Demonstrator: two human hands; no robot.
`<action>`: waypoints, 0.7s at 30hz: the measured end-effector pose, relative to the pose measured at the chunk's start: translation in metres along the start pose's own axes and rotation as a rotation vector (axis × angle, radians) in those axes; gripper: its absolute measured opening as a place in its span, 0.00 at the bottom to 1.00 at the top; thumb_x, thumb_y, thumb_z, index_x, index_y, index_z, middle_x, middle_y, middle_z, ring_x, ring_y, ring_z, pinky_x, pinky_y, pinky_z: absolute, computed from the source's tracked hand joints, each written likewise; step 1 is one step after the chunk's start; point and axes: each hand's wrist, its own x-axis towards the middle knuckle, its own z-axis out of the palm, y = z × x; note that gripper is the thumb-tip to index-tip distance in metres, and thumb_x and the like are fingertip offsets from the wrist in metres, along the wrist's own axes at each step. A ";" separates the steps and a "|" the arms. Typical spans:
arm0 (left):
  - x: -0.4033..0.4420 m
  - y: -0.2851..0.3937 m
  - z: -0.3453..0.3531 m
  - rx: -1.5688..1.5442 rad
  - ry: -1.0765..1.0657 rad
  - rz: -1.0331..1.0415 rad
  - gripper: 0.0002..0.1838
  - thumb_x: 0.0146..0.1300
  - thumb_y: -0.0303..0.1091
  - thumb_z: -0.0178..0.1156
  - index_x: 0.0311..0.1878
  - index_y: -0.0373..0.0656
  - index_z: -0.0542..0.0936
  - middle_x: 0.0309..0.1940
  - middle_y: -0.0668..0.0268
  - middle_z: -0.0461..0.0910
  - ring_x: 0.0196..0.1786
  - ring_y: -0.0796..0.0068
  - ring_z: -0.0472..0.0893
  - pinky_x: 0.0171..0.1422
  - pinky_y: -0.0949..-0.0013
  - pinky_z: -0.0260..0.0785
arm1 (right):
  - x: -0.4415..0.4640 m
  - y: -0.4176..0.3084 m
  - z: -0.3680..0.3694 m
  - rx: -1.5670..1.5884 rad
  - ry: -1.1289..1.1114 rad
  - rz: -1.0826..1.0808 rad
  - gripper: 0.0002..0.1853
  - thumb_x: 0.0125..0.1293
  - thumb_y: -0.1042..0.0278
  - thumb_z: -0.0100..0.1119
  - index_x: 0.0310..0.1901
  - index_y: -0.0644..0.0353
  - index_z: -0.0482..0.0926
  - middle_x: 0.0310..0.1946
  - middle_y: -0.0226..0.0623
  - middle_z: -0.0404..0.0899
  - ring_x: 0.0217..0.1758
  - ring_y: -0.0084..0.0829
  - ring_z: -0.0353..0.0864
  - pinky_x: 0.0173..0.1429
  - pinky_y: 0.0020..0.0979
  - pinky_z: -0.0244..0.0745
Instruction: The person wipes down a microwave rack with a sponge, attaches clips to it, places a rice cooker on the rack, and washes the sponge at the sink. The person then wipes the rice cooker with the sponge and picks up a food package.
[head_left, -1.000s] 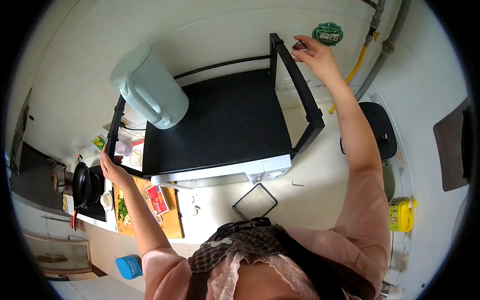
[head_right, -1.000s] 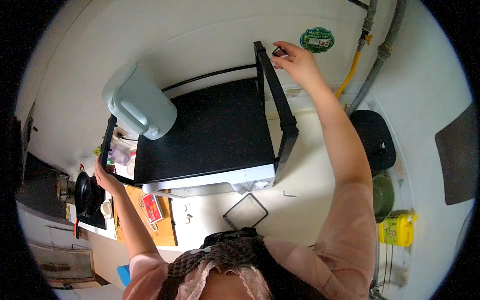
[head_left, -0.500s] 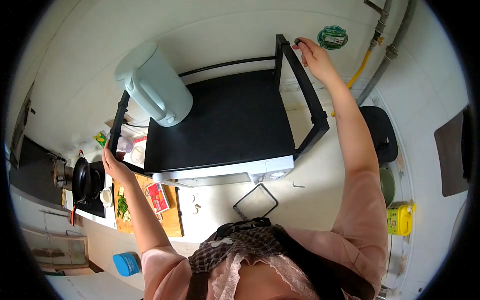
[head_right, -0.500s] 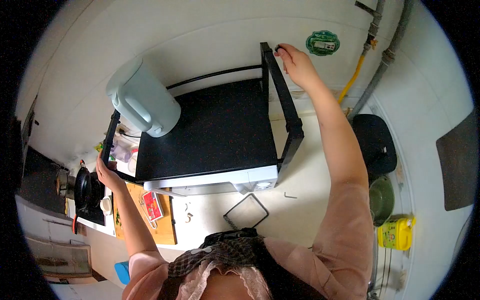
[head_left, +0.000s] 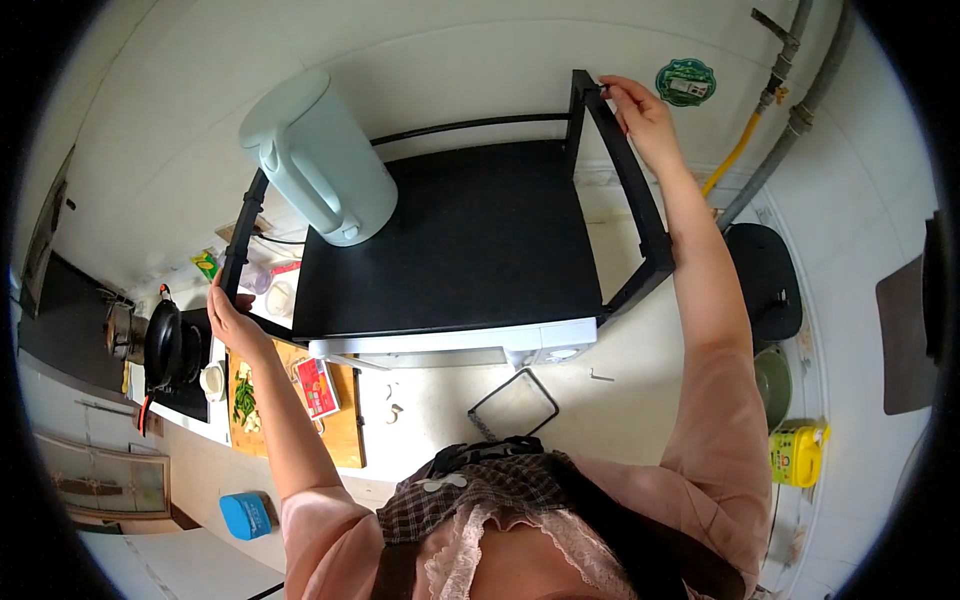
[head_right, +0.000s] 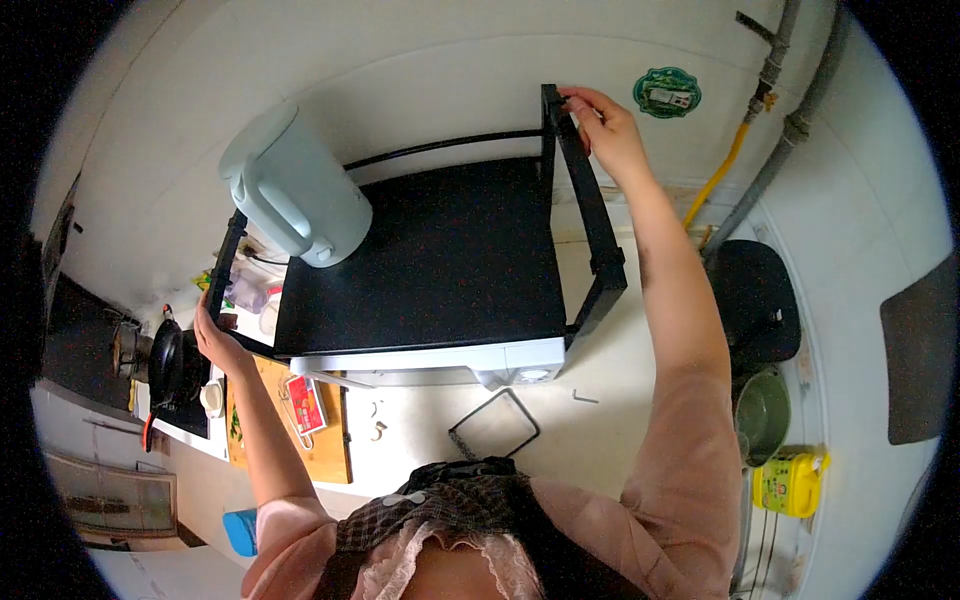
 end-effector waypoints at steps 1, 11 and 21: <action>0.001 -0.002 -0.001 0.001 -0.003 -0.005 0.19 0.68 0.39 0.43 0.49 0.37 0.78 0.34 0.67 0.79 0.24 0.82 0.71 0.28 0.78 0.61 | 0.001 0.004 -0.001 0.003 -0.001 -0.001 0.13 0.66 0.64 0.51 0.48 0.57 0.78 0.34 0.33 0.80 0.23 0.15 0.68 0.29 0.18 0.65; -0.002 0.004 0.003 -0.020 0.010 0.003 0.20 0.68 0.41 0.42 0.47 0.38 0.78 0.22 0.70 0.75 0.22 0.85 0.69 0.28 0.80 0.58 | 0.002 0.012 0.002 0.004 0.103 -0.078 0.09 0.58 0.67 0.62 0.41 0.58 0.81 0.29 0.27 0.79 0.30 0.16 0.72 0.36 0.18 0.67; 0.000 -0.003 -0.001 -0.029 0.006 -0.012 0.18 0.68 0.38 0.43 0.48 0.38 0.79 0.28 0.67 0.77 0.22 0.82 0.71 0.27 0.78 0.61 | 0.007 0.011 0.001 -0.110 -0.020 -0.148 0.06 0.57 0.68 0.63 0.34 0.59 0.81 0.30 0.27 0.78 0.31 0.16 0.71 0.36 0.18 0.65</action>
